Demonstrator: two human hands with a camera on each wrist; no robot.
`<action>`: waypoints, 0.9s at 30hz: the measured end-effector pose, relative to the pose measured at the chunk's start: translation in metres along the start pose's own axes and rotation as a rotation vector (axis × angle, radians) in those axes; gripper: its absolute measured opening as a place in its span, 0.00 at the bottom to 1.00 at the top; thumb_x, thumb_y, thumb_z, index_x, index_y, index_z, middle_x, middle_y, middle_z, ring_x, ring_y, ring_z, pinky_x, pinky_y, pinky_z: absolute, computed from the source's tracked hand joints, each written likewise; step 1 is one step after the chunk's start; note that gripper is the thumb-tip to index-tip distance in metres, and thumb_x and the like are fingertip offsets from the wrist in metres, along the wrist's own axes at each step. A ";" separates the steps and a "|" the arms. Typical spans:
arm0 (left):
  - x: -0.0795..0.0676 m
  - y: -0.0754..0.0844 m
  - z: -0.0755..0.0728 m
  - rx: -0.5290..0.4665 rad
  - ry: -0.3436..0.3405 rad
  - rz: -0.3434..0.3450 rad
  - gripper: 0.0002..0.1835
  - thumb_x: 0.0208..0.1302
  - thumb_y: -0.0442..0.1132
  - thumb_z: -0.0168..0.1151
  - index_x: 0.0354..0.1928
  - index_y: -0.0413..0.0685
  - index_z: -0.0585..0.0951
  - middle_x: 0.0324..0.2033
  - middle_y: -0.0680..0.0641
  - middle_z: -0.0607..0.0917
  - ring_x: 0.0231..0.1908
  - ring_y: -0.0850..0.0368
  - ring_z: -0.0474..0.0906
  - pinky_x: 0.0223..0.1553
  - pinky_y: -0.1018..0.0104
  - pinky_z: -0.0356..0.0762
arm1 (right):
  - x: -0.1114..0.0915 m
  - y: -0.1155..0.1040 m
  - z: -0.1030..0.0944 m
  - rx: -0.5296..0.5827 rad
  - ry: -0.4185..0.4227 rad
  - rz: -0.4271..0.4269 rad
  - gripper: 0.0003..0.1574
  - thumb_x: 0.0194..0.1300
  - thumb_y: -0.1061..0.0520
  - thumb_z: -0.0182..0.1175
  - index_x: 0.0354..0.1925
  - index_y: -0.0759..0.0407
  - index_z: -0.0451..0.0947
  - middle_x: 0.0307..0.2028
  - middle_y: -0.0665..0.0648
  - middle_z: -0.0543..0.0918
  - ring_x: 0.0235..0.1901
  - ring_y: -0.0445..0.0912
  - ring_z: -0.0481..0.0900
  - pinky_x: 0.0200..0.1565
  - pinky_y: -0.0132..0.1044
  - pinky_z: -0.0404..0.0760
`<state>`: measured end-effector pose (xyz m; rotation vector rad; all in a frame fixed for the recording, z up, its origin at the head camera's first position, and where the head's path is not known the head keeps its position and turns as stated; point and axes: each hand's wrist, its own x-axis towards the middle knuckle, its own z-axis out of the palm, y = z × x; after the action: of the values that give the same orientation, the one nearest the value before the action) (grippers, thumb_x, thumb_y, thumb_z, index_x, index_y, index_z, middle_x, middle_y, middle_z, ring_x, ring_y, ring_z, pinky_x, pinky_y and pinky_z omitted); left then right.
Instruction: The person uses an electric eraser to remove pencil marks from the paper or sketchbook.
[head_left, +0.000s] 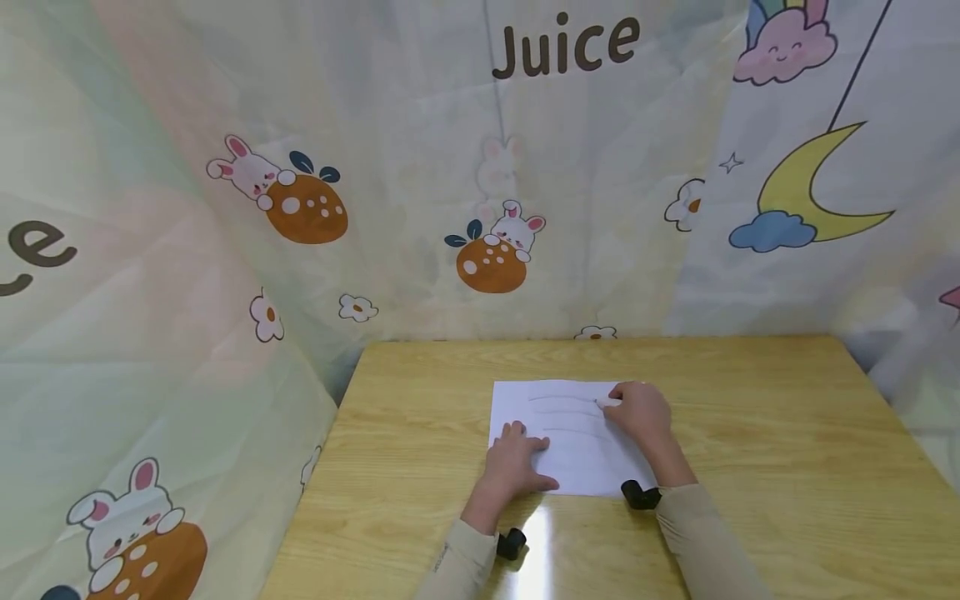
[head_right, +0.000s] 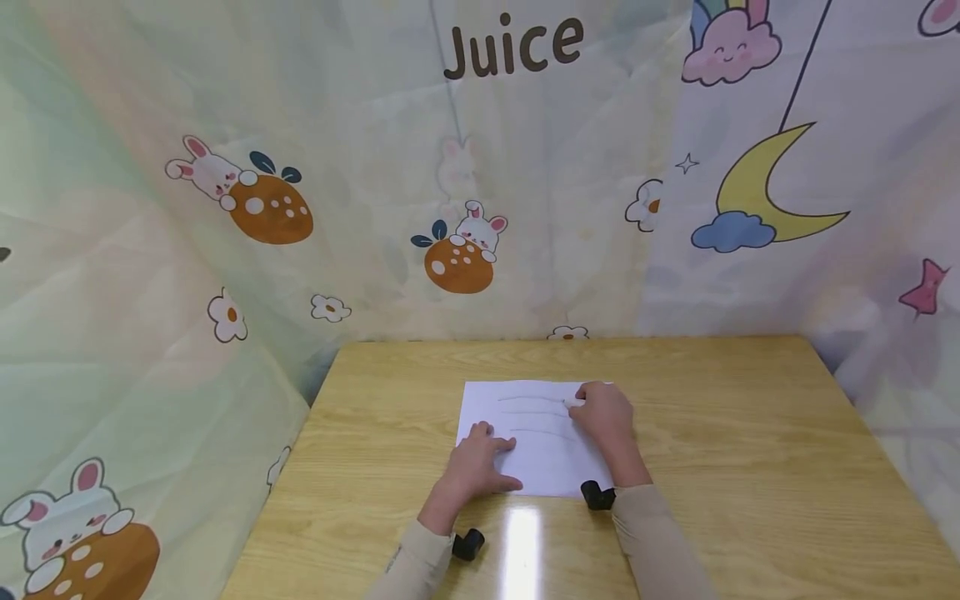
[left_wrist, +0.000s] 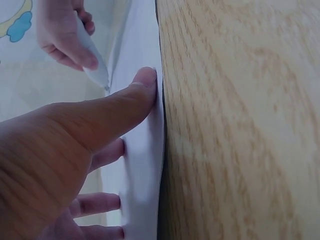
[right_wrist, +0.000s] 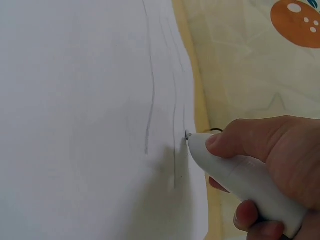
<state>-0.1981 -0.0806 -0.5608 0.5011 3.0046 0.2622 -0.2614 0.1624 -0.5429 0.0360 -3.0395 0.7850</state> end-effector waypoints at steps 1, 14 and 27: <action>0.000 0.000 0.001 0.000 0.003 0.002 0.38 0.39 0.68 0.74 0.56 0.64 0.83 0.52 0.42 0.74 0.50 0.48 0.69 0.38 0.57 0.75 | -0.001 0.000 0.000 0.001 0.000 0.000 0.15 0.54 0.54 0.68 0.37 0.63 0.86 0.35 0.61 0.86 0.33 0.54 0.82 0.33 0.49 0.79; -0.002 -0.002 0.004 -0.007 0.034 0.016 0.38 0.38 0.67 0.75 0.55 0.64 0.83 0.50 0.42 0.74 0.48 0.48 0.69 0.38 0.57 0.74 | -0.004 0.000 0.000 -0.001 0.005 0.001 0.14 0.53 0.54 0.70 0.35 0.62 0.86 0.35 0.60 0.86 0.33 0.54 0.82 0.34 0.50 0.79; -0.002 -0.002 0.007 -0.002 0.061 0.022 0.38 0.37 0.68 0.75 0.55 0.64 0.84 0.50 0.41 0.74 0.49 0.46 0.71 0.39 0.54 0.75 | -0.002 0.005 0.003 0.012 -0.017 0.009 0.14 0.53 0.54 0.69 0.37 0.61 0.86 0.36 0.59 0.86 0.32 0.52 0.81 0.32 0.49 0.79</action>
<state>-0.1962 -0.0822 -0.5678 0.5363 3.0586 0.2871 -0.2598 0.1649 -0.5481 0.0287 -3.0534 0.8083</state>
